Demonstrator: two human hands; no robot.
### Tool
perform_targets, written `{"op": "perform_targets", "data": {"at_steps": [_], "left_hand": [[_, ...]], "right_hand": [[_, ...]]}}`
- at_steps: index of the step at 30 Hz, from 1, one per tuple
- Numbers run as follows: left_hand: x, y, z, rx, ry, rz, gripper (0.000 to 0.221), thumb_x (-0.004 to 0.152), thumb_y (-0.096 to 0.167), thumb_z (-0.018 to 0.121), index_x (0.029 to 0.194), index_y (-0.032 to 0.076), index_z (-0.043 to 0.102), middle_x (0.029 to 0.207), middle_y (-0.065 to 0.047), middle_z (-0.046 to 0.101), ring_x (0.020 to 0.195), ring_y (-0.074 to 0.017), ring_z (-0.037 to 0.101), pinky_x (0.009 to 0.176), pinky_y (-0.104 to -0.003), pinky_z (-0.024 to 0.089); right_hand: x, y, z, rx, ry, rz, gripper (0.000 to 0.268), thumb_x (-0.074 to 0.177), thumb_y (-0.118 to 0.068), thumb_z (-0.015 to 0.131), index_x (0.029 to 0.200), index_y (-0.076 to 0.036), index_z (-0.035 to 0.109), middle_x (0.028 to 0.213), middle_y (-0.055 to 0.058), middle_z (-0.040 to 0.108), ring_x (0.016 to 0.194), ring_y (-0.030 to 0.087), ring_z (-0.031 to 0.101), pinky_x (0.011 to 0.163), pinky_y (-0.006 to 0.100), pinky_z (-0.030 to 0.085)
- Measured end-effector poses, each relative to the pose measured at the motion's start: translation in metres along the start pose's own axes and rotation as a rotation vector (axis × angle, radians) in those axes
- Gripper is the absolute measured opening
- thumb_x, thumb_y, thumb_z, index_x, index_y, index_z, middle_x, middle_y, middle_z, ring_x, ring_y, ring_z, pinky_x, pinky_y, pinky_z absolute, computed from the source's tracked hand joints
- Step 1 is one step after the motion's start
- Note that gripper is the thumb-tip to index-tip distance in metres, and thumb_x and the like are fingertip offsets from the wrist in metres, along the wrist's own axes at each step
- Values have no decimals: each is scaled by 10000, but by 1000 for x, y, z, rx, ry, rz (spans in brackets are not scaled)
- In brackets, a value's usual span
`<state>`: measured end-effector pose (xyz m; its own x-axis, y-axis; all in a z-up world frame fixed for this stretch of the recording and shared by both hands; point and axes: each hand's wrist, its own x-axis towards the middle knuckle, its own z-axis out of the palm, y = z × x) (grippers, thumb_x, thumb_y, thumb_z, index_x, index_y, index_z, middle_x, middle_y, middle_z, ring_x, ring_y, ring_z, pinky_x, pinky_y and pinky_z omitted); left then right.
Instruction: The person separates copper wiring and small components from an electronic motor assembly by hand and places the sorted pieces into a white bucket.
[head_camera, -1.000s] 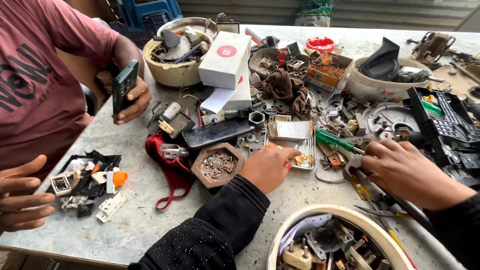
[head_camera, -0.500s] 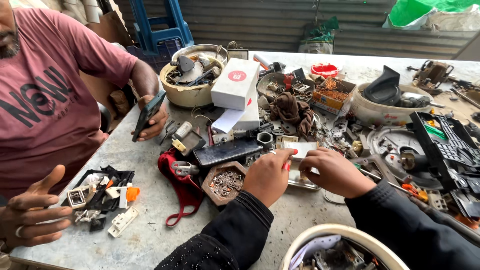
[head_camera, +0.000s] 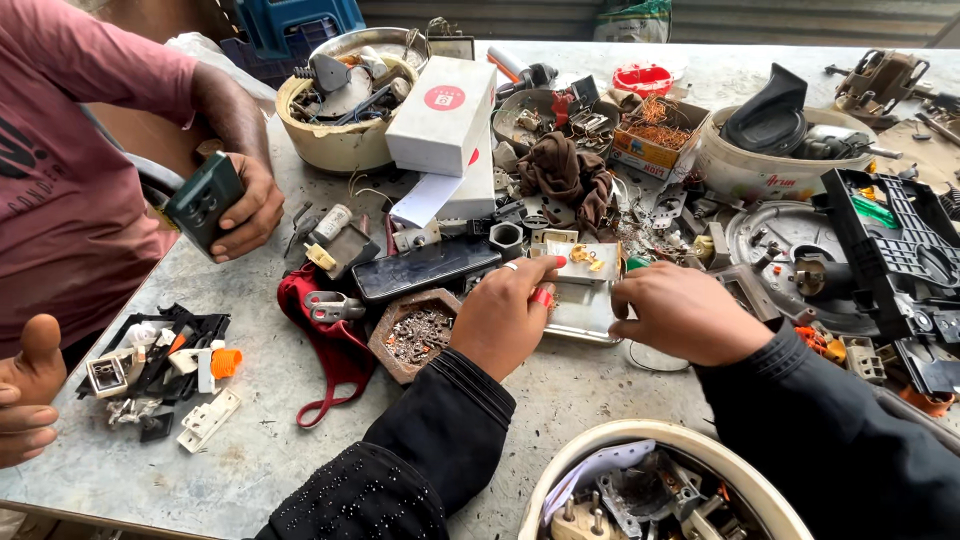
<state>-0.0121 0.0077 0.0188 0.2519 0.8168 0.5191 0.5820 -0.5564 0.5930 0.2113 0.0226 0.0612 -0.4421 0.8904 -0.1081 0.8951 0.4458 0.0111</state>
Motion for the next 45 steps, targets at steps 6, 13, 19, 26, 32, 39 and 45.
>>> {"op": "perform_targets", "data": {"at_steps": [6, 13, 19, 26, 32, 39, 45], "left_hand": [[1, 2, -3, -23, 36, 39, 374, 863, 26, 654, 1231, 90, 672, 1072, -74, 748, 973, -279, 706, 874, -408, 553], [0, 13, -12, -82, 68, -24, 344, 887, 67, 681, 1229, 96, 680, 1028, -52, 773, 812, -232, 723, 771, -370, 572], [0, 11, -26, 0, 63, -56, 271, 933, 176, 685, 1199, 130, 710, 978, -53, 776, 835, -245, 722, 766, -384, 565], [-1, -8, -32, 138, -141, -161, 163, 874, 258, 725, 999, 167, 775, 893, -60, 768, 857, -254, 721, 782, -415, 560], [-7, -21, -35, 493, -290, -70, 115, 781, 291, 808, 834, 188, 807, 887, -44, 744, 946, -265, 668, 840, -417, 546], [-9, -20, -22, 631, -360, -102, 201, 705, 335, 870, 818, 192, 784, 915, -26, 718, 1000, -253, 631, 917, -441, 455], [-10, -22, -12, 637, -291, -69, 68, 778, 266, 820, 833, 238, 795, 913, 8, 733, 995, -229, 646, 920, -430, 448]], "right_hand": [[4, -6, 10, 3, -59, 55, 284, 836, -399, 745, 1002, -172, 710, 944, 37, 716, 997, 268, 680, 825, 435, 548], [11, -3, 16, -17, -105, 63, 288, 856, -393, 745, 979, -134, 717, 911, 84, 728, 934, 294, 705, 801, 443, 558], [5, -4, 10, -23, -111, 66, 281, 854, -398, 726, 961, -138, 733, 876, 92, 729, 897, 313, 706, 781, 468, 566], [7, -3, 16, -70, -105, 87, 250, 830, -325, 744, 989, -132, 735, 917, 99, 749, 935, 325, 720, 820, 462, 579], [9, -4, 6, -37, -178, 142, 367, 815, -423, 787, 995, -107, 735, 927, 126, 746, 927, 332, 729, 831, 455, 577], [-2, -6, -3, -92, -190, 175, 276, 843, -383, 741, 1040, -190, 738, 932, 81, 754, 954, 305, 730, 834, 444, 585], [1, -7, 8, -134, -181, 148, 265, 842, -357, 745, 1021, -162, 728, 913, 71, 749, 956, 291, 727, 828, 440, 586]]}}
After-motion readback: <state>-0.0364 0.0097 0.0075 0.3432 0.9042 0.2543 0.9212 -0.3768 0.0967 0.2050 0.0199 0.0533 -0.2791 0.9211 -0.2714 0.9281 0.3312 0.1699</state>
